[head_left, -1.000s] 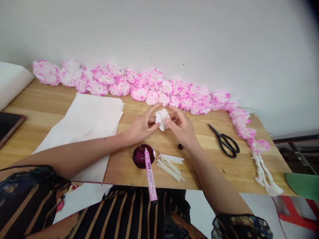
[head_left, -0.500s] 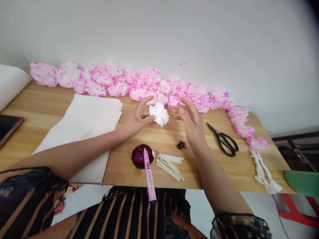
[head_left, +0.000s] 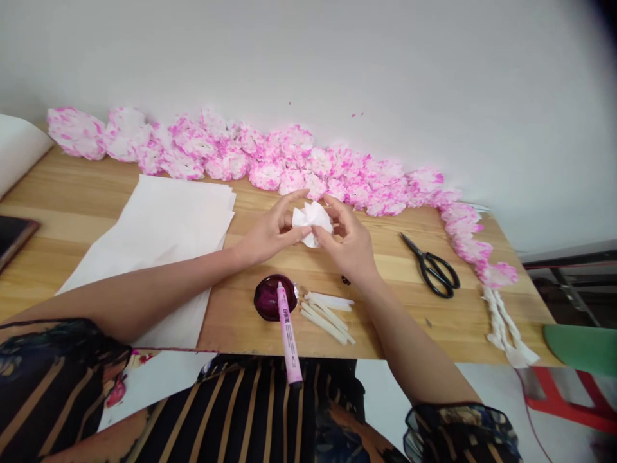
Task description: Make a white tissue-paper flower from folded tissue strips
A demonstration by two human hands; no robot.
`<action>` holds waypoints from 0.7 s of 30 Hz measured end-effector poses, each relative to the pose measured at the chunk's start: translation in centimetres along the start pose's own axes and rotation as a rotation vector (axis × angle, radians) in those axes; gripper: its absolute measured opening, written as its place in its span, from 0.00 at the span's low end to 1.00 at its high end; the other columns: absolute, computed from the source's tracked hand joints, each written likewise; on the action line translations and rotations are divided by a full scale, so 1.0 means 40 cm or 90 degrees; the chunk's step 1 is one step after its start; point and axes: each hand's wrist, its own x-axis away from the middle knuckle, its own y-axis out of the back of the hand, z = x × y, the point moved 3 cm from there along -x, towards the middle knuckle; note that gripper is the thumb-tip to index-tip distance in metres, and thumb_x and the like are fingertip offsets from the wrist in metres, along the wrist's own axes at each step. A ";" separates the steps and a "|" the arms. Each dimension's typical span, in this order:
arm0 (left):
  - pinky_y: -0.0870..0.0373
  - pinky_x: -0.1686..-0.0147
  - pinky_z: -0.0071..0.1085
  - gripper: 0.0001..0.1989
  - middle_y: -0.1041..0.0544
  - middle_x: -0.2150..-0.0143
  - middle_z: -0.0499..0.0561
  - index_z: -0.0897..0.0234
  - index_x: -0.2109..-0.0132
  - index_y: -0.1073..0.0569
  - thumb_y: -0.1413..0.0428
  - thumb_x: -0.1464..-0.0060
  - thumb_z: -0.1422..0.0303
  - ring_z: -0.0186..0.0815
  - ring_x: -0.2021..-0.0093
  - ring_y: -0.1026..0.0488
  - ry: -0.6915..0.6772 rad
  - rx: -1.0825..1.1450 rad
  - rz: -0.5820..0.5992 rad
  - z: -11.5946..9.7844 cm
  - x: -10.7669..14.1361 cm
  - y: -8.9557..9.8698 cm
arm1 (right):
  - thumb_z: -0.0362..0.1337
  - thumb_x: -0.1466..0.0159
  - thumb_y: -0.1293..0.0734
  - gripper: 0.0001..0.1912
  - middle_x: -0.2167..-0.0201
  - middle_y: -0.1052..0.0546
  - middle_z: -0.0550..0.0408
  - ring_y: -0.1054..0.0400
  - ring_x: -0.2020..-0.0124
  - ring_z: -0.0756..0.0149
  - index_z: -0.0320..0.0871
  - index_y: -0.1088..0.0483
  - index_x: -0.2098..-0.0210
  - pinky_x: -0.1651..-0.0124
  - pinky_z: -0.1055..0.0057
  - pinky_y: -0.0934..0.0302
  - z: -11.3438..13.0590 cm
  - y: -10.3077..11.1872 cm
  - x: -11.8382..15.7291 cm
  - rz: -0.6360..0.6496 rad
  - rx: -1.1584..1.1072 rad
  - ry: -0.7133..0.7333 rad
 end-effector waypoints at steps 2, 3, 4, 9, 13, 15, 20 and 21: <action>0.28 0.63 0.29 0.38 0.24 0.53 0.54 0.59 0.33 0.43 0.37 0.47 0.63 0.34 0.61 0.26 -0.011 -0.023 -0.024 0.006 -0.003 0.001 | 0.42 0.39 0.31 0.29 0.45 0.24 0.51 0.28 0.48 0.54 0.53 0.34 0.39 0.47 0.52 0.31 0.015 -0.002 0.005 -0.017 0.069 0.049; 0.28 0.63 0.29 0.38 0.25 0.50 0.55 0.58 0.33 0.41 0.36 0.48 0.62 0.34 0.61 0.26 -0.018 -0.034 -0.036 0.007 -0.004 0.001 | 0.42 0.38 0.31 0.28 0.44 0.24 0.52 0.28 0.49 0.54 0.53 0.34 0.39 0.48 0.52 0.31 0.019 -0.005 0.007 -0.021 0.086 0.064; 0.28 0.63 0.29 0.38 0.27 0.47 0.55 0.57 0.34 0.40 0.36 0.49 0.62 0.34 0.61 0.27 -0.022 -0.043 -0.044 0.008 -0.004 0.001 | 0.43 0.38 0.31 0.28 0.45 0.24 0.52 0.27 0.49 0.55 0.54 0.35 0.39 0.48 0.53 0.30 0.022 -0.007 0.009 -0.026 0.092 0.070; 0.30 0.67 0.27 0.36 0.26 0.49 0.54 0.57 0.35 0.38 0.36 0.48 0.64 0.31 0.65 0.29 -0.015 -0.064 -0.032 0.003 -0.004 0.001 | 0.46 0.37 0.31 0.26 0.57 0.20 0.54 0.25 0.59 0.60 0.53 0.33 0.40 0.55 0.59 0.28 0.002 -0.010 0.008 -0.045 0.008 0.012; 0.28 0.67 0.28 0.38 0.25 0.57 0.52 0.56 0.34 0.40 0.35 0.50 0.63 0.32 0.66 0.28 0.011 -0.016 -0.013 0.006 -0.008 0.008 | 0.52 0.35 0.34 0.26 0.56 0.20 0.53 0.24 0.57 0.59 0.53 0.34 0.39 0.55 0.58 0.27 -0.024 0.001 -0.003 -0.022 -0.130 -0.045; 0.26 0.66 0.30 0.40 0.24 0.58 0.51 0.56 0.33 0.41 0.34 0.51 0.62 0.34 0.65 0.26 0.027 0.040 -0.014 0.008 -0.011 0.013 | 0.55 0.33 0.38 0.27 0.49 0.22 0.51 0.26 0.51 0.58 0.54 0.37 0.38 0.51 0.55 0.28 -0.023 0.012 -0.007 -0.015 -0.175 -0.041; 0.25 0.63 0.30 0.39 0.25 0.54 0.52 0.56 0.35 0.41 0.35 0.51 0.63 0.35 0.61 0.24 0.037 0.122 -0.038 0.000 -0.013 0.021 | 0.59 0.39 0.33 0.40 0.37 0.31 0.48 0.33 0.39 0.53 0.56 0.45 0.32 0.45 0.53 0.30 0.011 0.011 0.000 0.042 -0.129 0.014; 0.25 0.62 0.30 0.38 0.25 0.53 0.52 0.55 0.35 0.40 0.35 0.51 0.63 0.35 0.60 0.24 0.032 0.125 -0.038 -0.002 -0.012 0.021 | 0.58 0.41 0.30 0.43 0.37 0.32 0.47 0.34 0.39 0.52 0.56 0.46 0.32 0.45 0.52 0.30 0.015 0.005 0.004 0.047 -0.104 0.018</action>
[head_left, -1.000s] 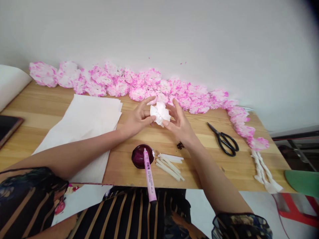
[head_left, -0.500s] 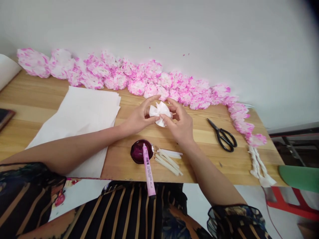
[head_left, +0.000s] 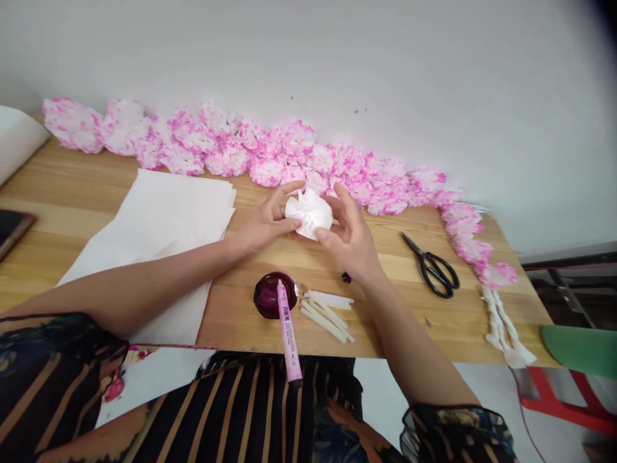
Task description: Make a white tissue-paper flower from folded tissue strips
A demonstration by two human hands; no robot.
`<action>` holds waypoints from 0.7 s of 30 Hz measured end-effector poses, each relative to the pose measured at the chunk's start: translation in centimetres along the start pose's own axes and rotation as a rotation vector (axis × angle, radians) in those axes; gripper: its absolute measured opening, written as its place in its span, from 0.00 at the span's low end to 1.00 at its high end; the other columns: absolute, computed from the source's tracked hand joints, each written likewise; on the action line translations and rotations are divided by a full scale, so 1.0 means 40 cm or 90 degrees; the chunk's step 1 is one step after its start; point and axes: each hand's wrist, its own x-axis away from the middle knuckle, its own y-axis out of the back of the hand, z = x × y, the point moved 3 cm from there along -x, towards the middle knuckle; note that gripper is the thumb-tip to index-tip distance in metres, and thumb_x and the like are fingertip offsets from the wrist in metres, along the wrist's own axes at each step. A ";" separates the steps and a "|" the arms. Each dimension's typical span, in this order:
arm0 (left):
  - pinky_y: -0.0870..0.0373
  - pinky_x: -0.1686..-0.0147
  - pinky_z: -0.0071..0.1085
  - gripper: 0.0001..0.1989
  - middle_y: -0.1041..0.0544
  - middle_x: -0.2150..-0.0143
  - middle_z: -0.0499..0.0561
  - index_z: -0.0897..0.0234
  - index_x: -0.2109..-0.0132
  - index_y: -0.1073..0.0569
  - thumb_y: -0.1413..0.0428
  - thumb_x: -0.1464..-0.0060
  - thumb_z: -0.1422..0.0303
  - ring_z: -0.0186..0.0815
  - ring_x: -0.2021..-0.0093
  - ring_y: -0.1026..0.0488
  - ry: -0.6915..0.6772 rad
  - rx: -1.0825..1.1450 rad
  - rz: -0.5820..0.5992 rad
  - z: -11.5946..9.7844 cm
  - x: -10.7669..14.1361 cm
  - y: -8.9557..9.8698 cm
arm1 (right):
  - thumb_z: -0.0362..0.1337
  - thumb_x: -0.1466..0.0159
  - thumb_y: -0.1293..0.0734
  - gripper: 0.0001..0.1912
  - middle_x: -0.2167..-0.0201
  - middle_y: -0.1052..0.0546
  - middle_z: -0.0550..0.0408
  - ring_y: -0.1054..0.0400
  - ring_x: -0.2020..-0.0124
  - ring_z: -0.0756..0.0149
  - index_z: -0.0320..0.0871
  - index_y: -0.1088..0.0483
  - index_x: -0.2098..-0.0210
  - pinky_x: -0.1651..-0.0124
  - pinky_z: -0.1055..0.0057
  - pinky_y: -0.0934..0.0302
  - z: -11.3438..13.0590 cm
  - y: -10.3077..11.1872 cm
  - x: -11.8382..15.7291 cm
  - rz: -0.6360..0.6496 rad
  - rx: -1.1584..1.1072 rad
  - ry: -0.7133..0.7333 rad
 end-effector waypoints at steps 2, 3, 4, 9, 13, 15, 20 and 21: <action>0.26 0.61 0.29 0.38 0.25 0.51 0.52 0.55 0.36 0.40 0.35 0.51 0.63 0.35 0.59 0.24 -0.005 -0.008 0.005 0.000 0.001 0.000 | 0.53 0.41 0.29 0.43 0.38 0.30 0.47 0.32 0.41 0.51 0.55 0.47 0.31 0.47 0.52 0.29 0.000 -0.011 0.006 -0.010 0.038 0.001; 0.26 0.62 0.29 0.38 0.25 0.52 0.52 0.56 0.36 0.41 0.35 0.51 0.62 0.35 0.60 0.24 -0.004 -0.016 0.010 0.001 0.000 -0.001 | 0.51 0.39 0.29 0.41 0.40 0.28 0.48 0.31 0.43 0.52 0.55 0.47 0.31 0.47 0.52 0.29 -0.003 -0.015 0.008 -0.022 0.049 0.002; 0.26 0.63 0.29 0.38 0.25 0.53 0.53 0.56 0.35 0.41 0.35 0.50 0.62 0.35 0.60 0.24 -0.001 -0.025 0.014 0.003 0.000 -0.002 | 0.49 0.38 0.30 0.39 0.42 0.27 0.49 0.29 0.45 0.53 0.55 0.47 0.31 0.48 0.52 0.28 -0.006 -0.017 0.010 -0.034 0.059 0.006; 0.27 0.64 0.29 0.41 0.25 0.55 0.53 0.58 0.34 0.43 0.34 0.51 0.61 0.35 0.61 0.24 -0.017 -0.069 0.011 0.010 0.000 -0.008 | 0.43 0.38 0.31 0.34 0.45 0.25 0.50 0.27 0.50 0.54 0.55 0.42 0.34 0.50 0.52 0.28 -0.017 -0.015 0.011 -0.066 0.097 0.016; 0.29 0.65 0.28 0.42 0.23 0.61 0.49 0.58 0.33 0.46 0.35 0.50 0.64 0.33 0.64 0.24 -0.012 -0.069 0.004 0.005 0.002 -0.009 | 0.43 0.38 0.32 0.34 0.50 0.23 0.51 0.25 0.54 0.56 0.55 0.43 0.34 0.56 0.56 0.25 -0.024 -0.014 0.004 -0.068 0.003 -0.044; 0.29 0.65 0.27 0.42 0.23 0.63 0.48 0.58 0.33 0.47 0.35 0.49 0.64 0.31 0.66 0.25 -0.023 -0.050 0.004 0.000 0.002 -0.007 | 0.43 0.39 0.31 0.34 0.53 0.22 0.51 0.25 0.59 0.58 0.54 0.42 0.35 0.61 0.59 0.25 -0.030 -0.013 0.000 -0.063 -0.071 -0.093; 0.30 0.67 0.27 0.34 0.23 0.66 0.46 0.60 0.36 0.43 0.38 0.45 0.60 0.31 0.69 0.26 -0.044 -0.018 -0.016 -0.010 0.003 0.003 | 0.43 0.40 0.30 0.35 0.55 0.22 0.53 0.26 0.61 0.63 0.52 0.43 0.36 0.61 0.63 0.25 -0.046 0.000 -0.006 -0.109 -0.192 -0.170; 0.30 0.67 0.27 0.29 0.24 0.67 0.47 0.61 0.39 0.38 0.40 0.43 0.59 0.30 0.69 0.26 -0.035 -0.025 -0.019 -0.011 0.004 0.004 | 0.43 0.40 0.30 0.35 0.55 0.22 0.54 0.26 0.61 0.64 0.53 0.43 0.36 0.61 0.63 0.25 -0.049 0.003 -0.006 -0.119 -0.206 -0.177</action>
